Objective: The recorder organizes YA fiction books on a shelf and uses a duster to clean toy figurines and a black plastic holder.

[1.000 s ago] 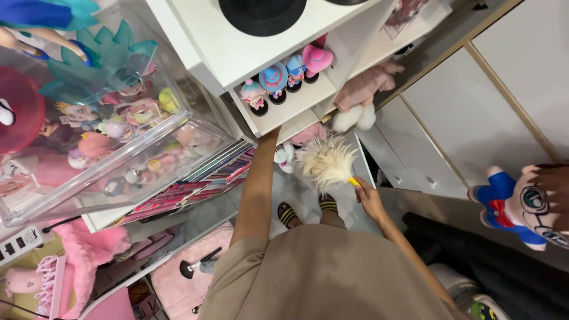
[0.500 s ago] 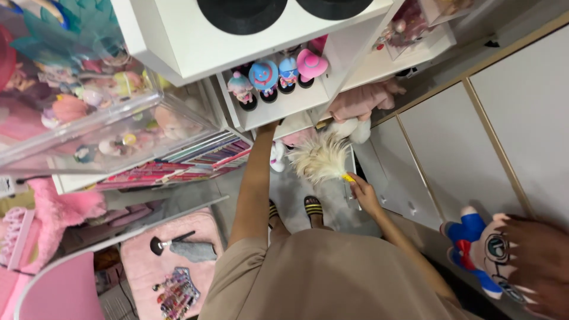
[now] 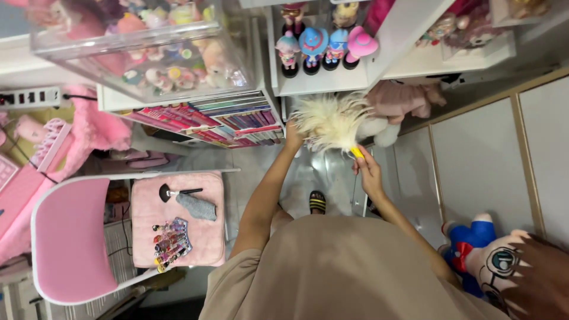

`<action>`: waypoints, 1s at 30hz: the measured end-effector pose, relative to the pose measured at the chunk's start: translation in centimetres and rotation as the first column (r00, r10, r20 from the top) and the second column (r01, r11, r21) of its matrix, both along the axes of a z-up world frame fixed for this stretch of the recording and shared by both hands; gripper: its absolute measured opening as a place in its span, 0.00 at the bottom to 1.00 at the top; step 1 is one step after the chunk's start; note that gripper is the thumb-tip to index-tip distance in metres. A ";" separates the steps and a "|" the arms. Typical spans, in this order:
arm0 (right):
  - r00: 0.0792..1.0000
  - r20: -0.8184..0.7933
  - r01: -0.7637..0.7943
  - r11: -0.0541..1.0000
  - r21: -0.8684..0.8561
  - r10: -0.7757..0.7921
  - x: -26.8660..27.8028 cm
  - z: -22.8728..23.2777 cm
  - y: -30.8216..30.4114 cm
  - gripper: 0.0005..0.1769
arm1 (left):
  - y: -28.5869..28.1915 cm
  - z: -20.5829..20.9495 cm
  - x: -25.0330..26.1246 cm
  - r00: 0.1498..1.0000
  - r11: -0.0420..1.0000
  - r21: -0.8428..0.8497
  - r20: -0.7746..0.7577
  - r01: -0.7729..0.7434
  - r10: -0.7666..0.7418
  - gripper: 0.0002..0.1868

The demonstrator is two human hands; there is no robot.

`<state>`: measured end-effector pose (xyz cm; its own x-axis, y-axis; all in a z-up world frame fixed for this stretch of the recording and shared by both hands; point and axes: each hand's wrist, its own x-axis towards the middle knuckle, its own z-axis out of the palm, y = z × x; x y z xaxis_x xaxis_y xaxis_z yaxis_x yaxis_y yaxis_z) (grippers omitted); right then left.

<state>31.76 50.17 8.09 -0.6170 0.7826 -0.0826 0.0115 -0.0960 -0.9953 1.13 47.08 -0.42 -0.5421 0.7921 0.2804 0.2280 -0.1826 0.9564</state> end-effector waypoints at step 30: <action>0.995 0.025 -0.099 0.900 0.425 0.098 -1.8 8.9 -2.4 0.19 | -18.9 13.1 3.6 0.806 0.953 -0.098 0.513 -0.287 0.295 0.14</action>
<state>29.93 47.73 16.94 -0.6928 0.6792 0.2423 0.0020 0.3378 -0.9412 4.76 28.16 12.66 -0.8094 0.5756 -0.1162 -0.2586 -0.1717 0.9506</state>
